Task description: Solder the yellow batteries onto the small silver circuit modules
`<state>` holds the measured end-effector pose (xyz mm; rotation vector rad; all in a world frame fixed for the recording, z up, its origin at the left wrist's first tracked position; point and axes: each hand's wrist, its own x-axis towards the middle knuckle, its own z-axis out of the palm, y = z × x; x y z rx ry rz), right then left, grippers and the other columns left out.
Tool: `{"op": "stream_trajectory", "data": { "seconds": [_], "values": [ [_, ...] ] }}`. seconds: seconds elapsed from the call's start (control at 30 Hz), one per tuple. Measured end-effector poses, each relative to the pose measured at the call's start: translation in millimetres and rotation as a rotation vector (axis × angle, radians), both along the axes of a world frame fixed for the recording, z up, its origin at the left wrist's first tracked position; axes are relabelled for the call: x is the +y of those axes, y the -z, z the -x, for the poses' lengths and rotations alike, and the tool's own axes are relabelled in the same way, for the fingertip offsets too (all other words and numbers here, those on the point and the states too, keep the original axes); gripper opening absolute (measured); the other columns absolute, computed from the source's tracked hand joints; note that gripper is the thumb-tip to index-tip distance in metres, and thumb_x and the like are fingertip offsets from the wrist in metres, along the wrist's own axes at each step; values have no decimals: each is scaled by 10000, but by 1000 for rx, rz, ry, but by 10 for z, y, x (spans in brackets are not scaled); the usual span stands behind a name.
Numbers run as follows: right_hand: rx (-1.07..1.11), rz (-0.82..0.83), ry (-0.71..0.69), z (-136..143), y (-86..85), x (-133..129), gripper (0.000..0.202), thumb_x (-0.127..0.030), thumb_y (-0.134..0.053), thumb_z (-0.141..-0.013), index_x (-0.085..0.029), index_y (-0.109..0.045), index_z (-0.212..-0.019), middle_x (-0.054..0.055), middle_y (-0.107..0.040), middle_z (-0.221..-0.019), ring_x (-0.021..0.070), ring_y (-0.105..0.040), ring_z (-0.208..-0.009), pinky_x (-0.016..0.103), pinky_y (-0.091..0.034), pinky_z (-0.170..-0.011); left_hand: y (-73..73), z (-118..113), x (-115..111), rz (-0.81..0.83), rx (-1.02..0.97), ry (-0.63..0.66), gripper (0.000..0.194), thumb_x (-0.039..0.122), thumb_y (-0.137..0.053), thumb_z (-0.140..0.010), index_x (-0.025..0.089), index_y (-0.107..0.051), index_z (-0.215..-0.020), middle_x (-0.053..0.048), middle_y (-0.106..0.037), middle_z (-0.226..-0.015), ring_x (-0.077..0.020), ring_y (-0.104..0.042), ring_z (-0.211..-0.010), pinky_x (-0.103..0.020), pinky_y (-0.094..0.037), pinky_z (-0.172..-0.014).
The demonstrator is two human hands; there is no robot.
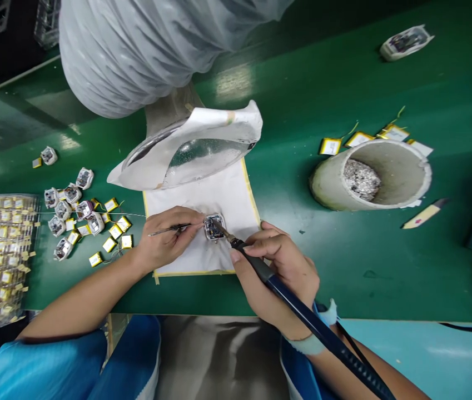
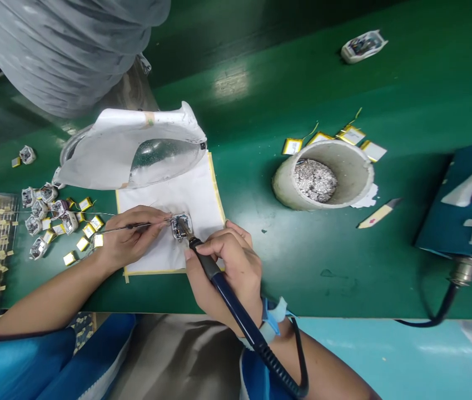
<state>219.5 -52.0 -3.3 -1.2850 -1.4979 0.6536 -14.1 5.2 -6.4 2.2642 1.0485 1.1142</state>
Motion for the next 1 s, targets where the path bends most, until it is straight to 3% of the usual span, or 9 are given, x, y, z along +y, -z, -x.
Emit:
{"op": "stream_trajectory", "data": {
  "seconds": [0.8, 1.0],
  "values": [
    [48, -6, 38, -14, -8, -1, 242, -160, -818, -913, -290, -615, -934, -60, -709, -770, 189, -740, -693, 578, -653, -1130, 49, -1, -1, -30, -39, -14, 270, 116, -823, -1003, 252, -753, -1224, -57, -885, -1082, -207, -882, -1014, -322, -753, -843],
    [38, -1, 8, -11, -5, -11, 239, -157, -814, -914, -288, -614, -933, -69, -676, -742, 194, -750, -723, 585, -639, -1137, 10, -16, -3, -23, 37, -43, 149, 156, -799, -1024, 228, -779, -1153, -61, -891, -1023, -183, -882, -943, -274, -742, -802]
  ]
}}
